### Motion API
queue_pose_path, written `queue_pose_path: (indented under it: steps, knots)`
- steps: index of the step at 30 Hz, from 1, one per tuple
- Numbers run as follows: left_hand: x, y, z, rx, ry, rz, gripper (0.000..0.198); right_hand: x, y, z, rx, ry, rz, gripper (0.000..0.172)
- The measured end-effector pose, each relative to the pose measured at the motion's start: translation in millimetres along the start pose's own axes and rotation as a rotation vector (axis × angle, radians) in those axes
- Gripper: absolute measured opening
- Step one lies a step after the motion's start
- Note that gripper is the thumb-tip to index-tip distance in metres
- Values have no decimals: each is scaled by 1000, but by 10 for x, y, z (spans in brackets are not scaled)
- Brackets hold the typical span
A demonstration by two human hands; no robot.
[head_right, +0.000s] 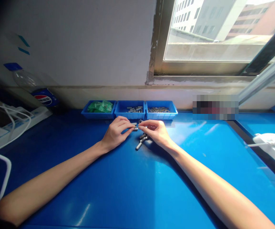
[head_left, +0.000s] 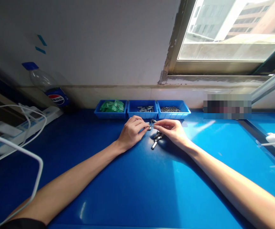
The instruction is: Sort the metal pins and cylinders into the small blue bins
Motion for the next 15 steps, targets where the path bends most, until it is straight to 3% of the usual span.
queue_pose_path:
  steps: [5,9,11,13,15]
  knots:
    - [-11,-11,9,28,2,-20,18,22,-74,29,-1,23,39,36]
    - [-11,-2,17,54,13,-3,17,261,-177,51,82,356,15,40]
    - [-6,3,17,72,19,4,16,350,-220,42,122,458,-51,46]
    - [0,-13,15,110,31,2,16,352,-260,53,149,443,-176,44]
    - [2,-53,9,172,42,1,17,271,-296,90,165,354,-356,29]
Point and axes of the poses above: each hand's wrist, its own z-axis towards the middle knuckle, its own x-axis out of the back of the hand, y = z × x, the point moved 5 cm from there along z, towards the middle knuckle, and after that the axes turned 2 degrees about -x, right-handed, at the moved point
